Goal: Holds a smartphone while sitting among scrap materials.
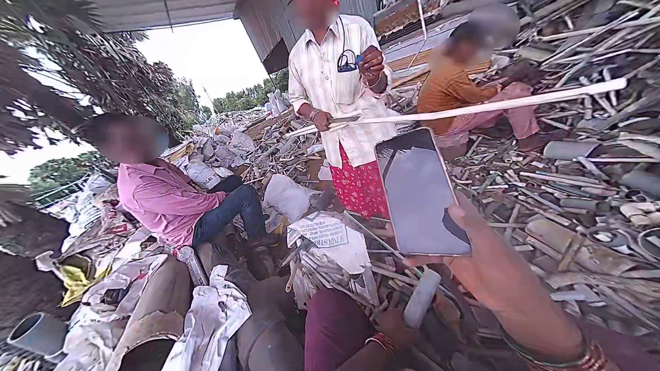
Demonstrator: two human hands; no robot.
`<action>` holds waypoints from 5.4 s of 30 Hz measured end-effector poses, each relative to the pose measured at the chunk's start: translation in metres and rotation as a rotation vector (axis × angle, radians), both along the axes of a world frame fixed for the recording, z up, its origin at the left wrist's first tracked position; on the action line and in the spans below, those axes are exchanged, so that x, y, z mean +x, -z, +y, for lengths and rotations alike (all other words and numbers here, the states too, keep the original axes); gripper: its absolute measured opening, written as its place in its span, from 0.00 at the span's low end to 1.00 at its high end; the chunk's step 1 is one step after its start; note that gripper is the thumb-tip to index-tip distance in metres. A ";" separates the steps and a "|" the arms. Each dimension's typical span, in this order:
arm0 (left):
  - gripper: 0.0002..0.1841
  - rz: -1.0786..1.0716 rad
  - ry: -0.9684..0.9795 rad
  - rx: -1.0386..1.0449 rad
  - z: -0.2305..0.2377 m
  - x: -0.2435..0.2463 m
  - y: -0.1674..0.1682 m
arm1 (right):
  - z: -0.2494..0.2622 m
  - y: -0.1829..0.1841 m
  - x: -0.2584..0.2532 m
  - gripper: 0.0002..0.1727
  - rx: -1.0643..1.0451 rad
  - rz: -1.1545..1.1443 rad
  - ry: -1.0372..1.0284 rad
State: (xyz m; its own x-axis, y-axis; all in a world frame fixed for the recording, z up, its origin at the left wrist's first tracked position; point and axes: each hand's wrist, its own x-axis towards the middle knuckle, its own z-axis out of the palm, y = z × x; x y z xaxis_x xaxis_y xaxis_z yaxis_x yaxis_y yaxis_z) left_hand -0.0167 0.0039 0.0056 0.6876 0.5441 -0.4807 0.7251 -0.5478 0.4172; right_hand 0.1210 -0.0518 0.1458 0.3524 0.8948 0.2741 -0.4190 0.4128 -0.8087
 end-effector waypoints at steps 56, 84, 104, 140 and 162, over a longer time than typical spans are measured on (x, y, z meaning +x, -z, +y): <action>0.37 -0.273 -0.595 -0.342 0.050 0.017 0.163 | -0.007 -0.002 0.013 0.30 0.136 -0.021 0.116; 0.44 -0.318 -0.568 -0.384 0.049 0.015 0.160 | -0.005 -0.002 0.016 0.28 0.105 -0.015 0.111; 0.35 -0.224 -0.535 -0.304 0.056 0.019 0.182 | -0.003 -0.003 0.020 0.40 0.110 0.081 0.012; 0.34 -0.161 -0.533 -0.263 0.048 0.019 0.167 | -0.025 -0.012 0.020 0.41 0.156 0.060 0.227; 0.33 -0.193 -0.556 -0.290 0.052 0.020 0.179 | -0.026 -0.013 0.025 0.41 0.186 0.047 0.257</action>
State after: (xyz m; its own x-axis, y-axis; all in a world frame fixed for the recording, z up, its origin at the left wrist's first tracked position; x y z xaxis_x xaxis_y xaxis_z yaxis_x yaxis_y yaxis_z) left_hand 0.0036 0.0555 -0.1733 0.4294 0.7101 -0.5580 0.7653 0.0419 0.6423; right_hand 0.1456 -0.0780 0.1583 0.5764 0.7112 0.4025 -0.3174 0.6486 -0.6918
